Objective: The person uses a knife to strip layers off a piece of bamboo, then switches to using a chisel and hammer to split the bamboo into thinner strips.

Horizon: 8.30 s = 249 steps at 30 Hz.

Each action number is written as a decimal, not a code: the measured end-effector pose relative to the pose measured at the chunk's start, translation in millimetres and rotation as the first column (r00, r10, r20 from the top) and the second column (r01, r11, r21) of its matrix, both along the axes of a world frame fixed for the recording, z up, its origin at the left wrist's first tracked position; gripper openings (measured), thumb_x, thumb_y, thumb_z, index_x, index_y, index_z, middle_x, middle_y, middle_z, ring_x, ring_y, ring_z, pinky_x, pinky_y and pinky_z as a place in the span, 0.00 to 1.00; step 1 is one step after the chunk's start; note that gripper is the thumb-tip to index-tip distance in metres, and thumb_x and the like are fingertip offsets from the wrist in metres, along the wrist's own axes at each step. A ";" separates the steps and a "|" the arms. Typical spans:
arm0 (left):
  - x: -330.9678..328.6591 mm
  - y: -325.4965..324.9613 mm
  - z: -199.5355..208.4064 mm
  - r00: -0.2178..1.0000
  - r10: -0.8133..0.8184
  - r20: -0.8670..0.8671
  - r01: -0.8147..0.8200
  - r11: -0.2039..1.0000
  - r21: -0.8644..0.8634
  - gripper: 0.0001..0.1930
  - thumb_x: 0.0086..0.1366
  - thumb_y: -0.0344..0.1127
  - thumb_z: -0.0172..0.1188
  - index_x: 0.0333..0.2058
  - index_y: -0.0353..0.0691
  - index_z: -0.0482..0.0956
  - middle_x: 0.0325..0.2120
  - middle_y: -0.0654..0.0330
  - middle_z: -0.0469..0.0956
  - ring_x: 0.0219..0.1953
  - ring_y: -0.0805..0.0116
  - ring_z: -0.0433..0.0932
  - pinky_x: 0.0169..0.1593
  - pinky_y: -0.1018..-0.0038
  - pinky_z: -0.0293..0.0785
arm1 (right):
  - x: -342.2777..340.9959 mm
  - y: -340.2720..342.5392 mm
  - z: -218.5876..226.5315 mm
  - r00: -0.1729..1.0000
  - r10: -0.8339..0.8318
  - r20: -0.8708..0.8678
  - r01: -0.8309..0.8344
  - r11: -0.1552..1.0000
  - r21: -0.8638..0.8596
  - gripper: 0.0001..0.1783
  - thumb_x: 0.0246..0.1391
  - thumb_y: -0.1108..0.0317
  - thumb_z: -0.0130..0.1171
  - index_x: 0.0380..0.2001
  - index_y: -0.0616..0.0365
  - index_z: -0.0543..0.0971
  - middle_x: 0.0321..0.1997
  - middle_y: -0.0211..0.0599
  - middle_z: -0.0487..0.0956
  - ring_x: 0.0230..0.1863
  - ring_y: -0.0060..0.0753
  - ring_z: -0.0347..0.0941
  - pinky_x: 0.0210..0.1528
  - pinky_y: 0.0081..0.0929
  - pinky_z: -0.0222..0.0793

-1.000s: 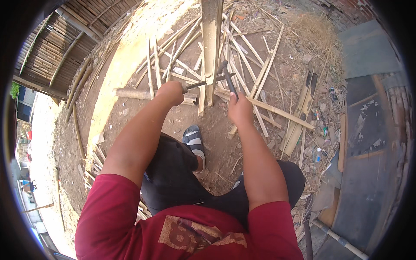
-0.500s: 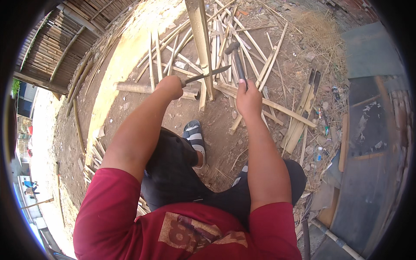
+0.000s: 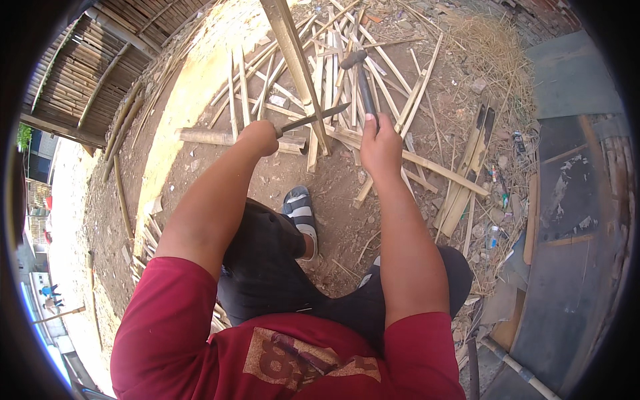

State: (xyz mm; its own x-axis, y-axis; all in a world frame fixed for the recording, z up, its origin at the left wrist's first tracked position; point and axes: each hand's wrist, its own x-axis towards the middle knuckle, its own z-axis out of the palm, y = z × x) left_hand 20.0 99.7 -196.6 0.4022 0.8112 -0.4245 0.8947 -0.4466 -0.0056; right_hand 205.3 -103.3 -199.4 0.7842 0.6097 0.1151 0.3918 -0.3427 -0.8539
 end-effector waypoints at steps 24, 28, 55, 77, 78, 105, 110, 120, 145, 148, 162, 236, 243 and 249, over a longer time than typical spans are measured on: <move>11.7 38.6 -36.2 0.982 -0.166 -0.085 0.169 0.985 0.026 0.16 0.60 0.32 0.59 0.46 0.40 0.85 0.45 0.47 0.84 0.49 0.50 0.83 0.53 0.60 0.80 | 6.7 2.7 -76.6 0.998 0.019 0.065 -0.007 0.985 -0.173 0.21 0.70 0.51 0.49 0.43 0.60 0.77 0.31 0.56 0.82 0.35 0.64 0.79 0.37 0.53 0.70; 13.5 28.1 -25.5 0.997 -0.059 -0.057 0.059 0.998 -0.008 0.15 0.59 0.32 0.59 0.45 0.39 0.86 0.45 0.47 0.84 0.48 0.50 0.83 0.53 0.60 0.80 | 17.9 17.4 -19.4 0.999 -0.037 0.007 0.036 0.996 0.076 0.21 0.69 0.51 0.50 0.44 0.60 0.77 0.30 0.57 0.81 0.33 0.65 0.78 0.34 0.54 0.68; 13.7 30.9 -45.2 0.998 -0.043 -0.052 0.040 0.998 -0.054 0.17 0.61 0.33 0.58 0.48 0.41 0.85 0.46 0.49 0.84 0.50 0.50 0.83 0.53 0.60 0.80 | 21.7 23.2 -46.6 1.000 -0.018 -0.019 0.012 0.967 -0.254 0.22 0.69 0.52 0.48 0.43 0.61 0.79 0.37 0.59 0.82 0.42 0.66 0.79 0.46 0.53 0.72; 14.0 41.5 -69.3 0.988 -0.118 -0.101 0.112 0.992 -0.060 0.18 0.59 0.30 0.57 0.48 0.47 0.85 0.47 0.51 0.83 0.50 0.52 0.83 0.52 0.62 0.80 | 4.3 16.2 -109.4 0.998 0.028 0.055 -0.013 0.966 -0.257 0.22 0.70 0.52 0.48 0.47 0.61 0.78 0.32 0.56 0.82 0.37 0.63 0.79 0.41 0.51 0.71; 20.4 37.4 -62.7 0.988 -0.109 -0.113 0.103 0.993 -0.055 0.19 0.60 0.29 0.57 0.49 0.49 0.85 0.47 0.52 0.84 0.50 0.53 0.83 0.52 0.62 0.81 | 10.7 12.3 -124.8 0.996 0.081 0.046 -0.058 0.922 -0.382 0.22 0.70 0.52 0.48 0.46 0.62 0.78 0.33 0.57 0.82 0.37 0.64 0.79 0.41 0.52 0.71; 26.7 30.6 -76.1 0.996 -0.035 -0.080 0.031 0.998 -0.053 0.15 0.59 0.32 0.60 0.45 0.38 0.85 0.45 0.48 0.84 0.49 0.50 0.83 0.52 0.60 0.80 | 2.1 24.8 -132.7 0.994 0.109 0.029 -0.082 0.878 -0.471 0.21 0.69 0.50 0.48 0.46 0.58 0.77 0.31 0.57 0.82 0.35 0.64 0.79 0.40 0.53 0.72; 12.4 36.2 -80.3 0.992 -0.005 -0.122 -0.006 0.996 -0.091 0.16 0.60 0.33 0.60 0.47 0.39 0.85 0.47 0.48 0.84 0.51 0.52 0.83 0.53 0.62 0.80 | 11.4 38.4 -90.1 0.999 -0.022 -0.043 0.013 0.982 -0.190 0.22 0.68 0.50 0.49 0.44 0.59 0.78 0.31 0.58 0.82 0.37 0.65 0.79 0.41 0.54 0.72; 16.6 35.6 -88.2 0.982 0.016 -0.188 -0.029 0.998 -0.063 0.15 0.62 0.34 0.63 0.48 0.42 0.85 0.50 0.55 0.83 0.54 0.55 0.82 0.52 0.62 0.81 | 4.3 32.7 -131.9 0.998 0.048 -0.039 -0.059 0.927 -0.371 0.22 0.69 0.51 0.48 0.45 0.60 0.76 0.30 0.58 0.81 0.36 0.65 0.79 0.40 0.55 0.71; 3.5 46.4 -119.3 0.974 -0.077 -0.214 0.053 0.992 -0.116 0.17 0.62 0.35 0.61 0.49 0.39 0.83 0.48 0.48 0.82 0.51 0.52 0.82 0.53 0.61 0.80 | -5.0 25.8 -174.3 0.994 0.085 -0.063 -0.105 0.857 -0.505 0.21 0.70 0.50 0.47 0.44 0.59 0.75 0.34 0.61 0.82 0.39 0.66 0.79 0.39 0.57 0.71; -5.0 53.3 -126.6 0.976 -0.054 -0.209 0.029 0.992 -0.122 0.16 0.62 0.35 0.60 0.47 0.39 0.84 0.45 0.47 0.84 0.49 0.51 0.83 0.52 0.61 0.80 | 4.2 44.2 -134.2 0.995 0.024 -0.099 -0.058 0.932 -0.357 0.21 0.70 0.50 0.48 0.43 0.59 0.74 0.32 0.59 0.82 0.37 0.67 0.79 0.39 0.57 0.72; -6.0 60.9 -145.4 0.957 -0.109 -0.269 0.073 0.988 -0.139 0.16 0.63 0.33 0.58 0.49 0.42 0.84 0.46 0.51 0.84 0.49 0.51 0.83 0.52 0.60 0.80 | 5.6 48.2 -127.4 0.988 -0.011 -0.153 -0.047 0.928 -0.370 0.21 0.70 0.51 0.46 0.46 0.59 0.75 0.35 0.61 0.82 0.42 0.66 0.79 0.46 0.57 0.72; 8.2 41.6 -104.0 0.786 -0.567 -0.248 0.498 0.817 -0.290 0.16 0.62 0.40 0.63 0.49 0.51 0.84 0.41 0.51 0.83 0.46 0.48 0.82 0.49 0.57 0.80 | -79.8 -2.2 -115.4 0.995 0.073 -0.068 -0.090 0.952 -0.293 0.20 0.71 0.52 0.48 0.41 0.60 0.76 0.27 0.55 0.79 0.29 0.62 0.76 0.34 0.51 0.68; -5.1 40.8 -114.1 0.844 -0.482 -0.235 0.407 0.861 -0.305 0.15 0.64 0.41 0.62 0.49 0.50 0.84 0.43 0.53 0.83 0.47 0.49 0.82 0.50 0.57 0.80 | -102.7 -3.6 -174.0 0.983 0.073 -0.167 -0.123 0.943 -0.309 0.19 0.70 0.50 0.46 0.41 0.56 0.73 0.32 0.58 0.81 0.36 0.70 0.77 0.37 0.61 0.69; 2.9 44.4 -108.7 0.880 -0.429 -0.205 0.354 0.879 -0.320 0.16 0.63 0.33 0.59 0.50 0.49 0.84 0.43 0.52 0.84 0.48 0.51 0.82 0.50 0.58 0.81 | -95.9 -5.3 -173.7 0.986 0.098 -0.138 -0.149 0.885 -0.441 0.20 0.71 0.51 0.45 0.42 0.58 0.73 0.29 0.58 0.80 0.35 0.69 0.77 0.36 0.59 0.69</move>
State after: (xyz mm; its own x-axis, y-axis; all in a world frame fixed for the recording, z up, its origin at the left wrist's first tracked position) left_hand 23.0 144.1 -305.3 0.5059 0.4518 -0.7348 0.6276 -0.7772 -0.0458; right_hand 109.4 -108.6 -373.2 0.6909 0.6688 -0.2745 0.3702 -0.6534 -0.6603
